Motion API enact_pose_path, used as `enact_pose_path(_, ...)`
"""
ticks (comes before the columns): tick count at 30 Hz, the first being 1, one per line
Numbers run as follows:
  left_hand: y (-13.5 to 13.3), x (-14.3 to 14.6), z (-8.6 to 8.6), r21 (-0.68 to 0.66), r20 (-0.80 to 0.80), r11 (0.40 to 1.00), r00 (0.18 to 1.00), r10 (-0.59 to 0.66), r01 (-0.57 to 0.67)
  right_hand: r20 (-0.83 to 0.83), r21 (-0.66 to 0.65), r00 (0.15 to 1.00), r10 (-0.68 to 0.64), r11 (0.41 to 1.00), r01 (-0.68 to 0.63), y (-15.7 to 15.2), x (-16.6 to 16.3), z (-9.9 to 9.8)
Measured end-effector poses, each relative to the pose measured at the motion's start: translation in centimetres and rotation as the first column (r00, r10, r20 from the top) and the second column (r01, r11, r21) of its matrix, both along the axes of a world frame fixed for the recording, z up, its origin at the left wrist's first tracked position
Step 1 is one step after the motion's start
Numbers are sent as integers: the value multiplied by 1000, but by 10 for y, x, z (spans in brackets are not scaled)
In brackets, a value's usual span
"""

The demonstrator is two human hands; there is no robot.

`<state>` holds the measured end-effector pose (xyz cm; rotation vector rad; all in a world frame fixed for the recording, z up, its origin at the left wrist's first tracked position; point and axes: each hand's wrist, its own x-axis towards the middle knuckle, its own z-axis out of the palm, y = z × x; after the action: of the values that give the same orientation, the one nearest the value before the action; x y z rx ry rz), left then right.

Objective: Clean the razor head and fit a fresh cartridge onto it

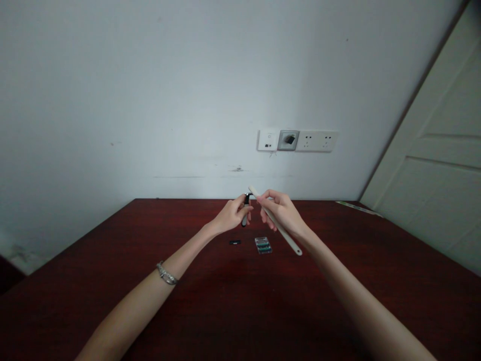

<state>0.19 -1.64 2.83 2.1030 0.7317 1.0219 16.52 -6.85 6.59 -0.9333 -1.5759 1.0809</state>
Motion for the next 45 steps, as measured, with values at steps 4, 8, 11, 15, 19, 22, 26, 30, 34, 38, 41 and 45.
enact_pose_path(4, 2, -2, 0, 20, 33, 1000, 999, 5, -5, -41, -13, 998, 36, 999, -37, -1, -1, 0)
enact_pose_path(8, 4, -2, -2, 37, 54, 999, 999, 7, -9, -89, -32, 992, 87, 995, -91, -1, -5, -4)
enact_pose_path(11, 9, -5, -1, -37, 100, 999, 995, -16, 20, -70, -78, 993, 100, 991, -106, 0, -9, -8)
enact_pose_path(15, 16, -15, 8, -155, 238, 988, 970, 53, -16, 34, -178, 993, 117, 978, -109, -1, -13, -7)
enact_pose_path(19, 17, -19, 11, -154, 206, 988, 978, 39, -7, -44, -119, 997, 69, 990, -74, -2, -14, -3)
enact_pose_path(22, 14, -14, 6, -123, 164, 992, 986, -1, 21, -82, -67, 995, 48, 996, -53, -2, -12, -4)
enact_pose_path(26, 12, -6, -2, -84, 128, 995, 990, -50, 61, -64, -31, 998, 30, 999, -32, 0, -12, -8)
enact_pose_path(30, 12, -4, -5, -138, 141, 983, 985, -100, 120, -44, -50, 999, 14, 999, -16, 0, -16, -9)
enact_pose_path(34, 14, -6, -5, -211, 168, 972, 983, -70, 105, 45, -145, 998, 42, 989, -35, -2, -18, -8)
enact_pose_path(38, 16, -8, -5, -199, 165, 978, 986, -21, 55, 25, -96, 1000, 0, 995, 2, -1, -17, -9)
enact_pose_path(41, 15, -7, -5, -169, 127, 984, 991, -35, 56, -11, -41, 1000, -14, 999, 14, 2, -17, -13)
enact_pose_path(45, 10, -1, -6, -111, 93, 993, 995, -41, 51, -28, -14, 999, 20, 1000, -20, 6, -18, -18)
